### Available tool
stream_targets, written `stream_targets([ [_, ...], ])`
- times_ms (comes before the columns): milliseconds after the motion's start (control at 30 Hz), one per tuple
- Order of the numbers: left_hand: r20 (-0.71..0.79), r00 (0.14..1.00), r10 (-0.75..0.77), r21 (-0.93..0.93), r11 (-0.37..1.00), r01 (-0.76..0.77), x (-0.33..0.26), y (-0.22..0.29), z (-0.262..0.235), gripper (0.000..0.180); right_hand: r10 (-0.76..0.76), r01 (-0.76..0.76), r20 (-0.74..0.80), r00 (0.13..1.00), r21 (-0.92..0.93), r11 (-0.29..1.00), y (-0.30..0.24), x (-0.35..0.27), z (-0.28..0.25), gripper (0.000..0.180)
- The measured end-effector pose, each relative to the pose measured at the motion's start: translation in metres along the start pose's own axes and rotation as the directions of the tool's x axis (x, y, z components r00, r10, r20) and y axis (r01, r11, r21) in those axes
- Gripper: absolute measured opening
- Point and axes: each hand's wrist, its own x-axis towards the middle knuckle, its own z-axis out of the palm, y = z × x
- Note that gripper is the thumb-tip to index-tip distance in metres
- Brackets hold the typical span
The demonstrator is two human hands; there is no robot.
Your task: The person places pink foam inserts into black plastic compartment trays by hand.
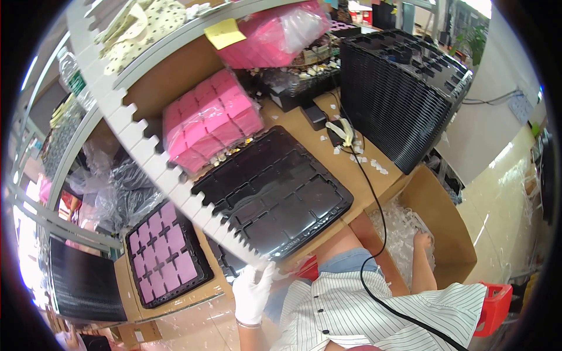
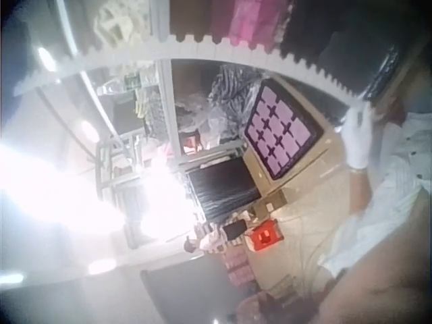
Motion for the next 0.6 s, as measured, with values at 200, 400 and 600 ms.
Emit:
stream_targets([
  [200,-0.007,0.956,0.292,0.119,0.95,-0.289,-0.001,0.008,-0.012,0.02,-0.347,0.679,-0.589,0.729,0.685,0.264,-0.325,-0.077,-0.284,0.016],
  [400,0.606,0.562,0.562,-0.079,0.746,-0.661,0.011,0.013,-0.016,0.031,-0.678,0.654,-0.733,-0.05,0.489,-0.577,-0.579,-0.236,-0.367,0.018],
  [600,0.319,0.827,0.463,0.009,0.871,-0.491,0.008,-0.002,-0.042,0.031,-0.678,0.613,-0.633,-0.374,0.38,-0.693,-0.762,-0.331,-0.286,0.023],
])
